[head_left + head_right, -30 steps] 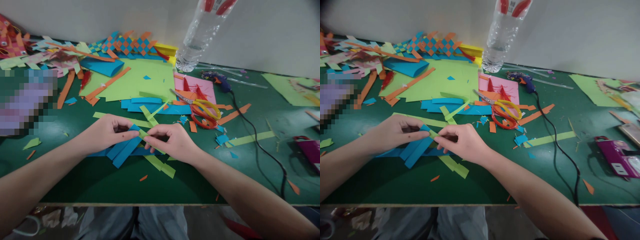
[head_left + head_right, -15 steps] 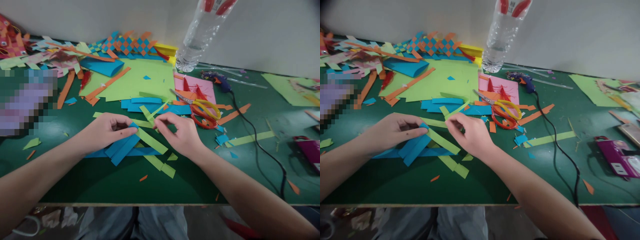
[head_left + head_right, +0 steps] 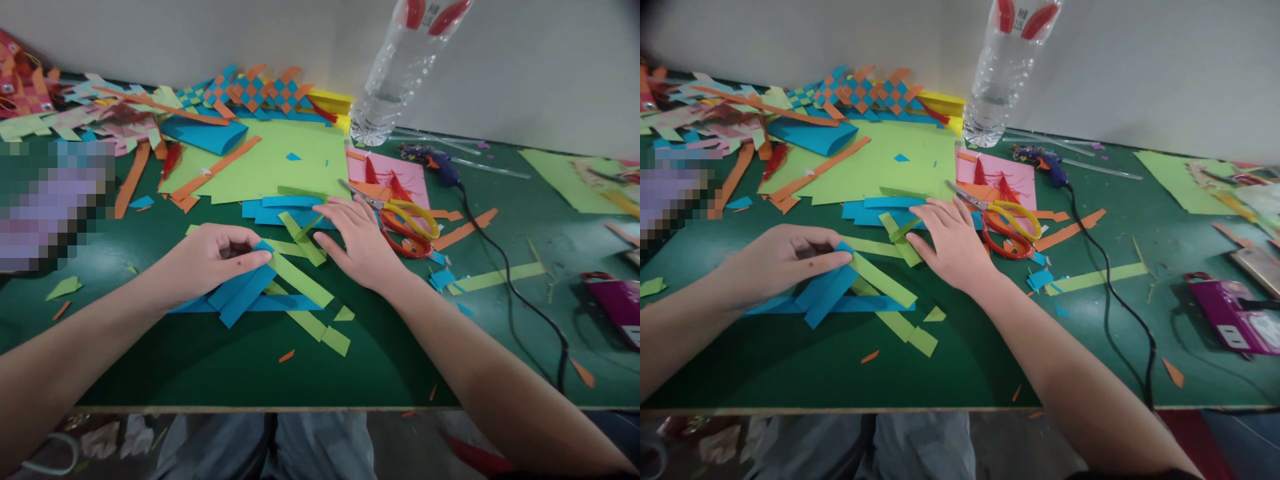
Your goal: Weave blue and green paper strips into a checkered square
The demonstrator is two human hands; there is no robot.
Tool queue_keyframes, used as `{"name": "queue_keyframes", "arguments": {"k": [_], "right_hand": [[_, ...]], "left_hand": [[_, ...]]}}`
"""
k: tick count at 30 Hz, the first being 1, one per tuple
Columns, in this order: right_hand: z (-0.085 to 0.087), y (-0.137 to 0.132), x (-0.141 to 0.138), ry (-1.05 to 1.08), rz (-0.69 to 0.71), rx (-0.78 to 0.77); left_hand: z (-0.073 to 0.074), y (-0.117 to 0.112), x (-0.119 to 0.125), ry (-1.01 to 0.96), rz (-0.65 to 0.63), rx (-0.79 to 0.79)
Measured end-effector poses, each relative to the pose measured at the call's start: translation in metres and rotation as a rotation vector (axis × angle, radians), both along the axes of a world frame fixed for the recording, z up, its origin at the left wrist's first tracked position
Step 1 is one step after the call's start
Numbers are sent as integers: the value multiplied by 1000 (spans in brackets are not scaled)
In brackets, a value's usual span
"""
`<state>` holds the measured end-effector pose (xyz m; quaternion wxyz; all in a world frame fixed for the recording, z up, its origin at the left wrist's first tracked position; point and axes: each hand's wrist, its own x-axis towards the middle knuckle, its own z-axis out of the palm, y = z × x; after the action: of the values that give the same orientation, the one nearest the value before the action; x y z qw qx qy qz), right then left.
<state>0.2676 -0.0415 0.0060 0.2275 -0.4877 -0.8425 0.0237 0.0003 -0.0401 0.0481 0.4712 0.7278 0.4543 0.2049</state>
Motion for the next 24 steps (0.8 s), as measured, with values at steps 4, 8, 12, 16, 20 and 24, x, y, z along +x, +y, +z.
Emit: {"name": "queue_keyframes", "arguments": {"k": [4,8,12,16,20,24], "right_hand": [[-1,0,0,-42,-44,23],[-1,1,0,-72,-59,17],[-3,2,1,-77,-73,14],[-2,3,0,-61,-63,-3],[0,2,0,-75,-44,-15],[1,1,-2,-93,-45,6]], "left_hand": [[1,0,0,-2,0,-5],[2,-2,1,-1,1,-10],[0,-1,3,-11,-2,-20],[-2,1,2,-16,-2,-23],[-3,0,1,8,5,-17],[-3,0,2,16,5,-20]]}}
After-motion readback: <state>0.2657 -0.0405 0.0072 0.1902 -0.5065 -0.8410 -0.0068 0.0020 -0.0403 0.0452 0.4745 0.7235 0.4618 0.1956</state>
